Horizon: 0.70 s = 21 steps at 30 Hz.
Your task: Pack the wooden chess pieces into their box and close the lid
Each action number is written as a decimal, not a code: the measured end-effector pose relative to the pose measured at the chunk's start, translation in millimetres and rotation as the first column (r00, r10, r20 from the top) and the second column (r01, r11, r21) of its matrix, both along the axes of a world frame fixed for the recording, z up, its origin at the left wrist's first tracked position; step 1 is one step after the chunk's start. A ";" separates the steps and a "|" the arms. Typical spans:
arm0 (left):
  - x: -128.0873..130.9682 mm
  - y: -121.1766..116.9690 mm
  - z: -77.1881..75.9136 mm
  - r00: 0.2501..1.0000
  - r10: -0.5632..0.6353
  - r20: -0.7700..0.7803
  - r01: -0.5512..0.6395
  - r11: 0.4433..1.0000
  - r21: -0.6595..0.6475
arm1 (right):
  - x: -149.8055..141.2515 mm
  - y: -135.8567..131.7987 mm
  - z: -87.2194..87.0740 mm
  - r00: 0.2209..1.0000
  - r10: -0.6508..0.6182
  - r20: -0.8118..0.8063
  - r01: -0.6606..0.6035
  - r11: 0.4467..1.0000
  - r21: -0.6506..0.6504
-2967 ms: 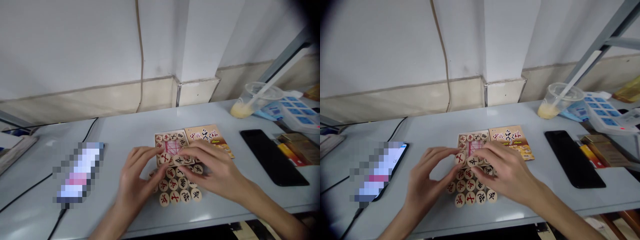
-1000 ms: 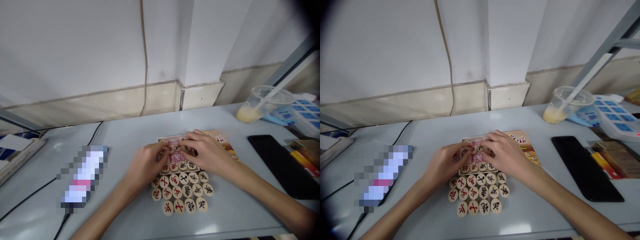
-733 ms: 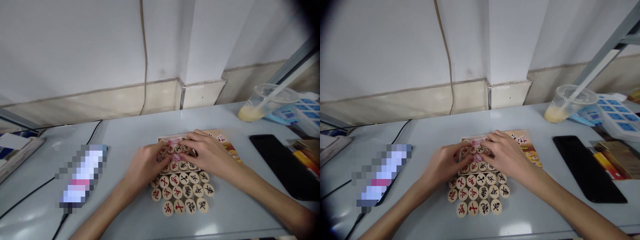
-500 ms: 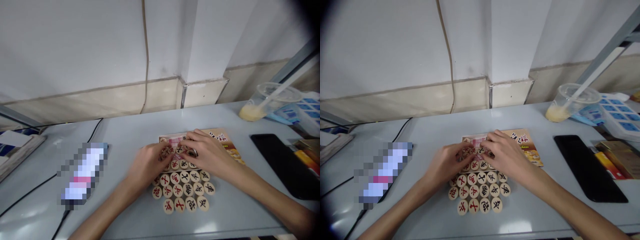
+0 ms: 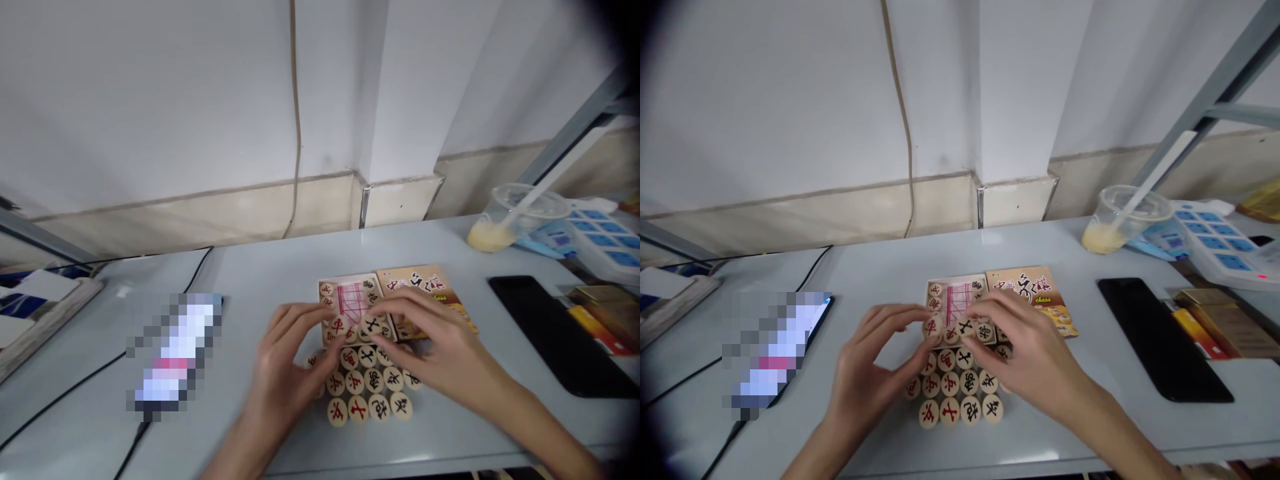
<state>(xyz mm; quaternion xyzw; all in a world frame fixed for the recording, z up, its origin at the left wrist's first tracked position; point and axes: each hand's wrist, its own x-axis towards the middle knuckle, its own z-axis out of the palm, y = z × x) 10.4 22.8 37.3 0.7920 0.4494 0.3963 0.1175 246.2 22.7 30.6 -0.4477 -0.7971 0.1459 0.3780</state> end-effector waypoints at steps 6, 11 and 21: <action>-29.4 -43.4 -32.0 0.965 0.261 -0.017 -0.260 0.951 -0.170 | 14.2 -49.6 -40.0 0.960 -0.268 -0.083 0.272 0.962 0.034; -35.4 -46.6 -37.1 0.980 0.191 -0.048 -0.197 0.953 -0.231 | 20.4 -65.0 -54.6 0.949 -0.314 -0.017 0.315 0.948 0.053; -35.8 -42.3 -33.8 0.987 0.158 -0.026 -0.158 0.929 -0.336 | 20.0 -60.8 -52.0 0.963 -0.266 0.050 0.264 0.963 0.052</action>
